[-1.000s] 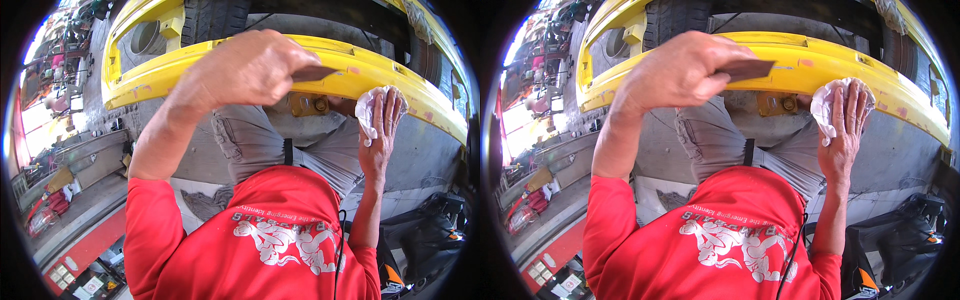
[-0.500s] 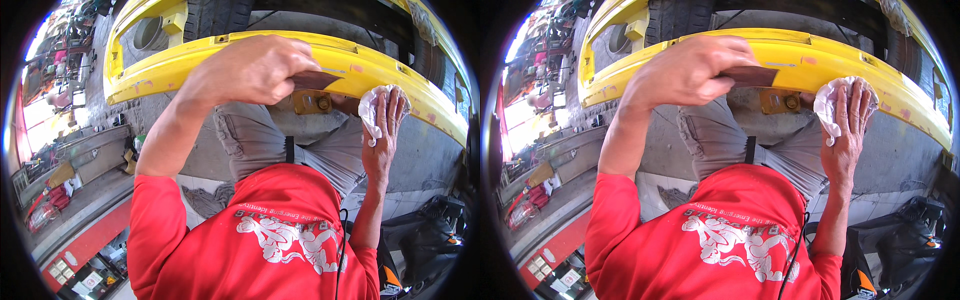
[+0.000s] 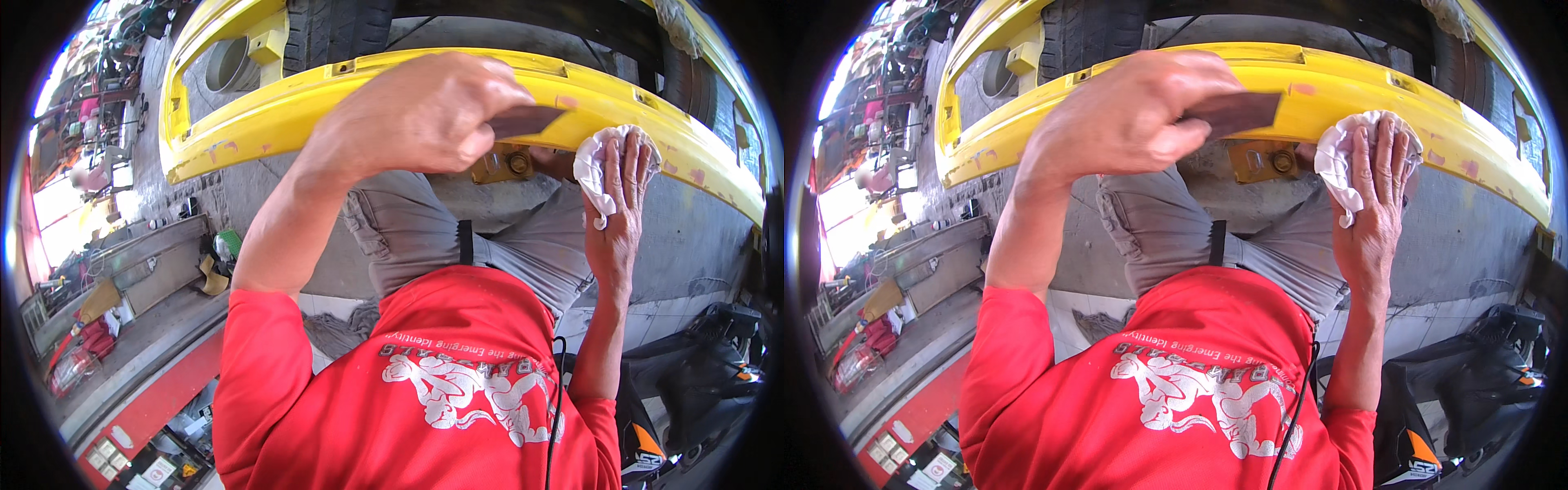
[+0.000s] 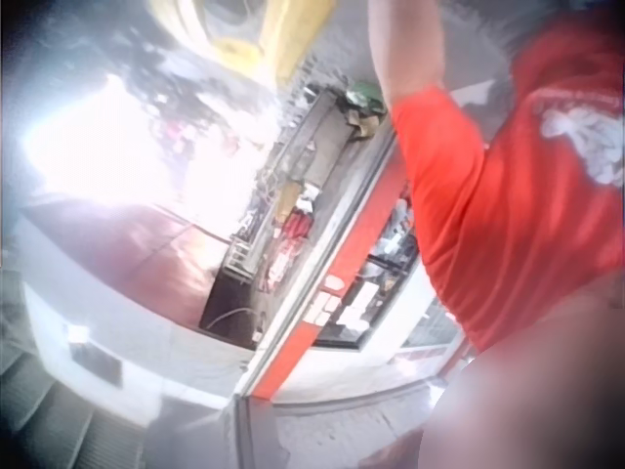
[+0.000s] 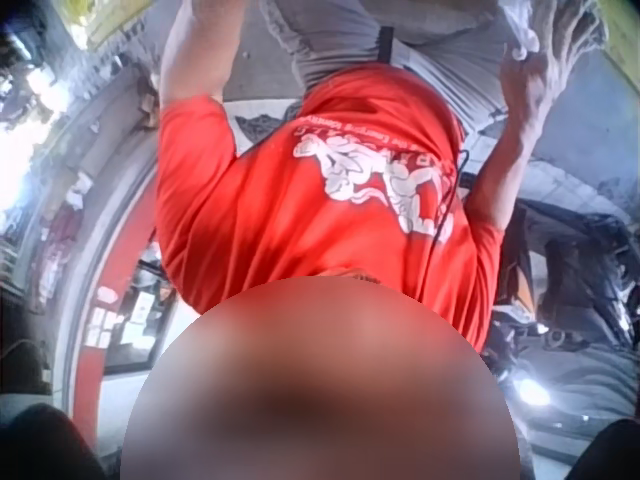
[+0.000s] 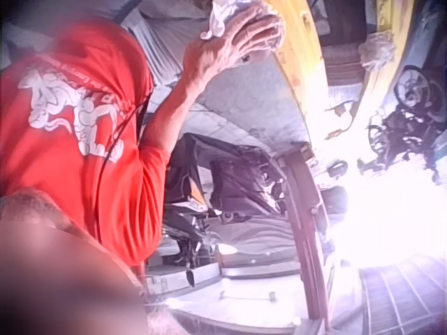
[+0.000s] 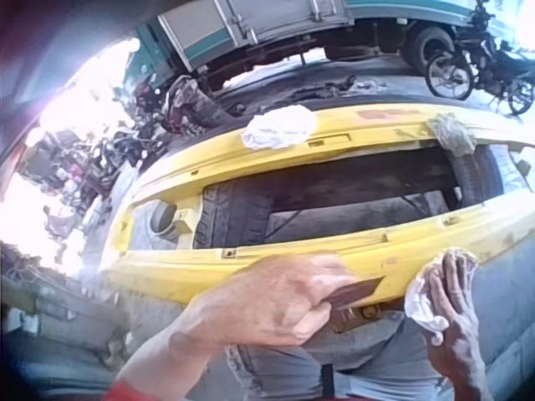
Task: The person sands a yellow car bumper with a sanding block and wipes the surface with a cloth. The person alternates between sanding and wiping, focusing on different areas of the bumper.
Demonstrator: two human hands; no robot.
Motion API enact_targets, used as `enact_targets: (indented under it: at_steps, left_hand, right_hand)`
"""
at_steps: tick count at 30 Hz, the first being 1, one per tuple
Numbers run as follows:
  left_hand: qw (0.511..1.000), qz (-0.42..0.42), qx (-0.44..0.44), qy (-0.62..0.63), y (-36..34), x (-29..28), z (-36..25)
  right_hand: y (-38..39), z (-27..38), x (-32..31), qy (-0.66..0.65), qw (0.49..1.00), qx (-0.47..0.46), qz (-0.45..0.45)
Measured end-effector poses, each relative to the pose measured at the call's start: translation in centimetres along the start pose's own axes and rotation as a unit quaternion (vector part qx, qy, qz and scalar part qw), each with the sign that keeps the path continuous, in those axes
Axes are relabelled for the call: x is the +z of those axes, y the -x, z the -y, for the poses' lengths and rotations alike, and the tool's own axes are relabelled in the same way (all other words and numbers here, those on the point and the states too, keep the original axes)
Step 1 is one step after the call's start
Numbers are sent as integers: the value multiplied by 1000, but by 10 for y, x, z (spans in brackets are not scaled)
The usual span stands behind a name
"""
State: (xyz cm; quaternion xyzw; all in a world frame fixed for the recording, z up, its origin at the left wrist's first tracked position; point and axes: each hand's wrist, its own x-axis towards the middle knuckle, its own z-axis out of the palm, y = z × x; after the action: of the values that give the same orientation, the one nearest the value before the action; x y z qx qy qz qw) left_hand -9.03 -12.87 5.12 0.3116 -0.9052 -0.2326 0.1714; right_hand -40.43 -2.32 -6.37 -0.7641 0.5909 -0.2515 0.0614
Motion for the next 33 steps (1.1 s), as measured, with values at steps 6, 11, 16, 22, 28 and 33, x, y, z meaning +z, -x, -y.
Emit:
enact_targets:
  at_steps: [6,11,16,22,28,33]
  left_hand:
    - [998,57,-30,-16,-12,4,-8]
    - [996,88,-20,-24,-20,1,-8]
    - [997,66,-12,-29,-20,-7,-5]
    - [997,69,-28,-29,-28,6,-14]
    - [996,78,5,-30,-29,-2,-13]
    - [995,92,-22,-23,-24,2,-10]
  right_hand:
    - [1,-1,2,11,1000,1,0]
    - [2,-2,0,7,1000,12,9]
    - [2,-3,2,3,1000,6,-4]
    - [1,-2,0,-24,1000,6,-1]
    - [0,-1,-3,-30,999,8,-3]
    - [1,-1,-2,-9,1000,12,7]
